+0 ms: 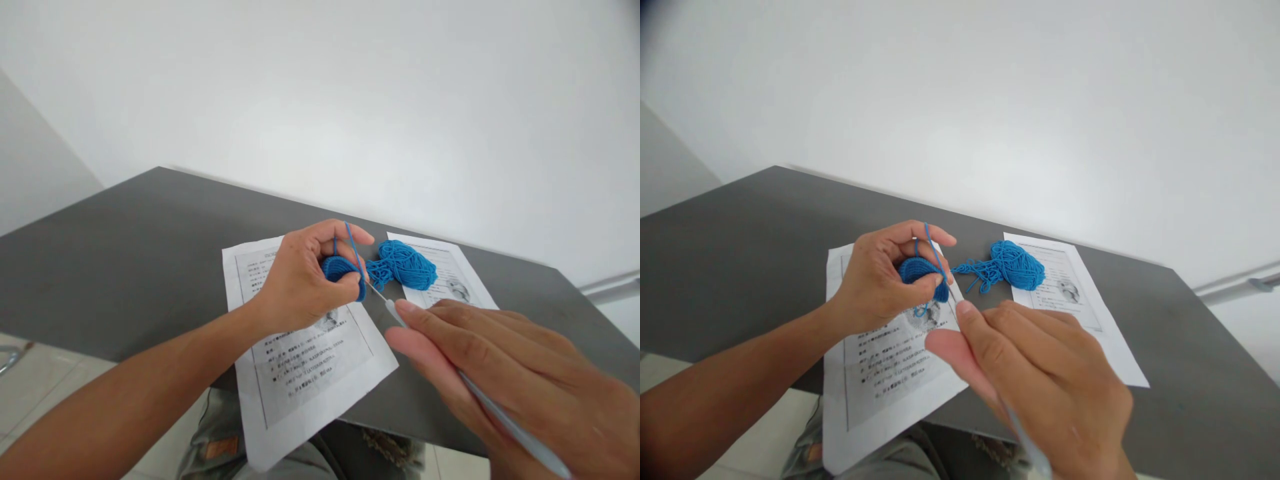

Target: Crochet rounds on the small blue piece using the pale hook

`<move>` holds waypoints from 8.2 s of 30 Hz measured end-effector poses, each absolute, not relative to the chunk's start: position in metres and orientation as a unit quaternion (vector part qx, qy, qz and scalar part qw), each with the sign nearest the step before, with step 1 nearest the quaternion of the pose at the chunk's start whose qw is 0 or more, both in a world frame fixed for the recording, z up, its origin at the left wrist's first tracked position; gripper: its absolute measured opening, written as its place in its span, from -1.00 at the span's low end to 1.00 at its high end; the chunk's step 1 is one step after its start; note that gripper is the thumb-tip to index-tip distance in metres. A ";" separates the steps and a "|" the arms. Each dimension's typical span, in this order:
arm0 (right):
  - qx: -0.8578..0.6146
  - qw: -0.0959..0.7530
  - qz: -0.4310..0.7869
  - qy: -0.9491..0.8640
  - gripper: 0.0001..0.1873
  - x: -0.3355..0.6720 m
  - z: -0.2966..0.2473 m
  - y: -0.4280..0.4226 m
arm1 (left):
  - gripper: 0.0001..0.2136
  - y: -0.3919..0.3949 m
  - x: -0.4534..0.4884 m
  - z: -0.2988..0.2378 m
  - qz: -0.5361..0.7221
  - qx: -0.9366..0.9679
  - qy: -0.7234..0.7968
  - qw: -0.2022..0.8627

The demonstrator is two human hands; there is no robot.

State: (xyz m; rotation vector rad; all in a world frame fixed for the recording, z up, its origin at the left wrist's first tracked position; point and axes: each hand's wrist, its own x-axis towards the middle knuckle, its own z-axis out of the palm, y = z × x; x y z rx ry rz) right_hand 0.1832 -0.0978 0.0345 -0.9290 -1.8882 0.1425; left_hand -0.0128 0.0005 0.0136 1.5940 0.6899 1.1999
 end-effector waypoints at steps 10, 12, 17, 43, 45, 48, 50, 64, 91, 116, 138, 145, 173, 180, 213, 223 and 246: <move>-0.430 0.579 0.039 -0.692 -0.90 0.203 0.024 -0.083 | -0.62 0.003 -0.014 0.016 0.475 0.645 0.236 0.550; -0.399 0.601 0.093 -0.686 -0.89 0.206 0.022 -0.077 | -0.61 0.003 -0.014 0.016 0.473 0.640 0.229 0.561; -0.338 0.627 0.161 -0.683 -0.78 0.212 0.016 -0.067 | -0.60 0.002 -0.014 0.017 0.467 0.627 0.217 0.585; -0.338 0.642 0.540 -0.427 -0.69 0.190 -0.007 -0.047 | -0.64 0.004 -0.015 0.008 0.471 0.526 0.215 0.675; -0.338 0.649 0.536 -0.421 -0.70 0.187 -0.007 -0.048 | -0.60 0.004 -0.016 0.006 0.474 0.530 0.215 0.670; -0.326 0.657 0.534 -0.420 -0.73 0.184 -0.008 -0.049 | -0.53 0.004 -0.016 0.004 0.473 0.521 0.196 0.683; -0.314 0.661 0.537 -0.420 -0.75 0.182 -0.008 -0.050 | -0.50 0.004 -0.016 0.004 0.470 0.515 0.185 0.692; -0.293 0.670 0.508 -0.455 -0.76 0.178 -0.007 -0.048 | -0.28 -0.003 -0.011 0.012 0.468 0.491 0.202 0.707; -0.332 0.660 0.314 -0.597 -0.86 0.207 0.008 -0.046 | -0.20 -0.003 -0.012 0.016 0.403 0.563 0.228 0.684; -0.352 0.617 0.121 -0.693 -0.77 0.214 -0.006 -0.058 | -0.38 -0.009 -0.011 -0.001 0.470 0.723 0.288 0.416; -0.339 0.498 -0.062 -0.796 -0.52 0.201 0.008 -0.060 | -0.50 0.001 -0.013 -0.013 0.431 0.836 0.317 0.121; -0.347 0.456 -0.106 -0.813 -0.49 0.188 -0.001 -0.057 | -0.57 -0.004 -0.009 -0.008 0.459 0.829 0.287 0.139; -0.288 0.677 0.284 -0.615 -0.77 0.172 -0.030 -0.054 | -0.48 -0.015 0.005 0.009 0.566 0.475 0.226 0.635; -0.286 0.637 0.118 -0.706 -0.66 0.174 -0.025 -0.055 | -0.50 -0.012 0.003 0.011 0.546 0.447 0.247 0.664; -0.320 0.456 -0.251 -0.792 -0.40 0.170 -0.023 -0.069 | -0.33 0.001 -0.013 0.012 0.490 0.420 0.176 0.744; -0.309 0.449 -0.217 -0.810 -0.46 0.177 -0.019 -0.070 | -0.26 0.001 -0.013 0.012 0.508 0.433 0.184 0.722; -0.278 0.446 -0.185 -0.831 -0.24 0.194 -0.017 -0.064 | -0.32 0.010 -0.020 0.019 0.519 0.461 0.220 0.685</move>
